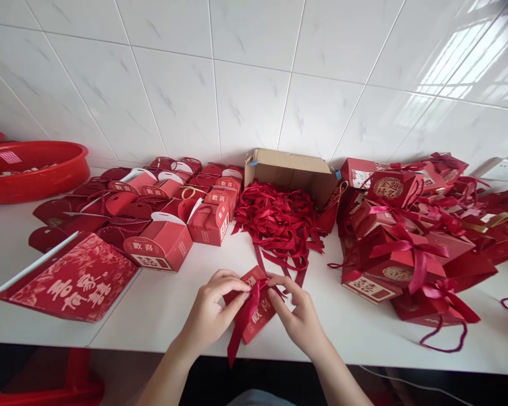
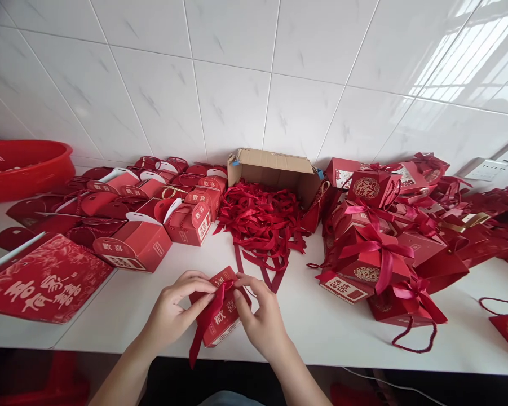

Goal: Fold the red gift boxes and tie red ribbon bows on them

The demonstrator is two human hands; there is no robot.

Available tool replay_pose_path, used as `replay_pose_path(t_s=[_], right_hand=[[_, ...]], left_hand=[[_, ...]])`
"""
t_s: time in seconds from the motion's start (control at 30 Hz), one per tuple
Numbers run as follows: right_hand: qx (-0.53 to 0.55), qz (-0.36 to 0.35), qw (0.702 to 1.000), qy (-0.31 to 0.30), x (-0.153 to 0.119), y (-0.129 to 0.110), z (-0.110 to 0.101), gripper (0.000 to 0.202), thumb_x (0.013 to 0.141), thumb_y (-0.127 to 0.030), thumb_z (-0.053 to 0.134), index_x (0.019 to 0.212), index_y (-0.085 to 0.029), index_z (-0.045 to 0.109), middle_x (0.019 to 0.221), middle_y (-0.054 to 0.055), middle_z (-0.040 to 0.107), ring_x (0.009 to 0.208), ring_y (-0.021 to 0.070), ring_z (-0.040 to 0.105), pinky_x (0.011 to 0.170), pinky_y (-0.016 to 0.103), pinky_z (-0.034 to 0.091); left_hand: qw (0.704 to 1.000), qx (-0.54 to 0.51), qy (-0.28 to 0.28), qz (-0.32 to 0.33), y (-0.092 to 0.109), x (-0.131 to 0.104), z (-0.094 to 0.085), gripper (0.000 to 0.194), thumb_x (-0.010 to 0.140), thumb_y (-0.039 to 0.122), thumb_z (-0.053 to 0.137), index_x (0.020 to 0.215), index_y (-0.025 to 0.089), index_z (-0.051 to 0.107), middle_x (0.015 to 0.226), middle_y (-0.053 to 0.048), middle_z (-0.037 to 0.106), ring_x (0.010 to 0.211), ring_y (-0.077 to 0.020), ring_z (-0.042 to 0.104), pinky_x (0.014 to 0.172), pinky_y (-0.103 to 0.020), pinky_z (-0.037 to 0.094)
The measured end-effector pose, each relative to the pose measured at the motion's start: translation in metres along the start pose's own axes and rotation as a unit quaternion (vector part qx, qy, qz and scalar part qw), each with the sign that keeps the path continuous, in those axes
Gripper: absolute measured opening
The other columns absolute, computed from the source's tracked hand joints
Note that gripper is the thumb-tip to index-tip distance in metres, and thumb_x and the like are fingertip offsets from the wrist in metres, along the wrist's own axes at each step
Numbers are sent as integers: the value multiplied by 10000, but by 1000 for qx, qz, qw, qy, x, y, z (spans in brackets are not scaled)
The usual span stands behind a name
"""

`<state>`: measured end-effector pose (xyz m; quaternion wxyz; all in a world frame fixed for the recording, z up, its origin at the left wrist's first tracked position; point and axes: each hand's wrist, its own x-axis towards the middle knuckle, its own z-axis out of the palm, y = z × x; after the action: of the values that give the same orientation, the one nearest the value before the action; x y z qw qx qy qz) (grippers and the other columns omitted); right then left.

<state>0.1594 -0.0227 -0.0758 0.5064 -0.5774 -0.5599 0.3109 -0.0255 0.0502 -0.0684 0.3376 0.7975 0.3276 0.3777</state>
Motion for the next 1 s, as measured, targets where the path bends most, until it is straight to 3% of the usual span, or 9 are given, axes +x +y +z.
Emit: replay_pose_path(t_s=[0.1,0.2,0.3,0.4,0.47,0.6,0.8,1.0], right_hand=[[-49,-35,998,24,6,4,-8,134,902,-264,546,978,-222,648,959,64,728,872,212,685,771,333,544],[-144,-93,985,17,5,-2,-20,167,883,-166,527,899,-233,678,838,46,726,784,216,671,749,363,529],[-206,-149,963,-88,-3,-21,-37,178,888,-150,578,901,-261,716,872,42,731,809,224,669,785,383,515],[-175,-148,952,-201,-6,-40,-49,73,833,-286,726,905,-279,734,1001,50,724,893,238,674,799,355,529],[-121,-118,967,-190,1,-43,-49,162,834,-341,725,980,-270,714,1025,54,708,890,220,666,786,329,540],[-94,-117,976,-154,22,-33,-34,348,895,-269,637,1240,-275,589,1084,53,685,868,186,639,808,330,540],[-133,-259,937,-195,31,-17,-23,369,946,-97,456,1210,-256,658,999,80,668,888,183,615,779,314,529],[-241,-308,898,-203,31,-9,-24,390,899,-63,557,1200,-270,693,975,87,621,878,201,542,761,339,498]], left_hand=[[1000,11,-23,-9,3,3,-6,136,875,189,583,881,228,713,905,-60,677,888,-192,663,777,-287,552],[999,29,-36,-2,6,5,-12,136,881,184,573,879,229,701,891,-49,664,895,-187,653,801,-283,534],[998,39,-50,3,8,6,-15,138,888,176,561,876,228,689,876,-45,658,899,-186,639,811,-287,520],[997,37,-73,9,10,8,-17,148,883,153,552,884,228,680,875,-39,651,896,-183,628,816,-291,513],[996,36,-86,10,12,9,-19,147,880,146,549,888,227,671,885,-37,646,898,-181,625,821,-291,509],[993,40,-107,4,15,12,-23,127,894,169,543,895,227,656,925,-37,639,902,-175,624,836,-286,498],[991,59,-121,21,12,14,-27,125,900,162,535,881,221,644,898,-32,647,897,-177,612,819,-284,488],[986,86,-140,31,9,21,-28,146,915,163,527,891,228,656,891,-17,659,891,-169,603,849,-295,462]])
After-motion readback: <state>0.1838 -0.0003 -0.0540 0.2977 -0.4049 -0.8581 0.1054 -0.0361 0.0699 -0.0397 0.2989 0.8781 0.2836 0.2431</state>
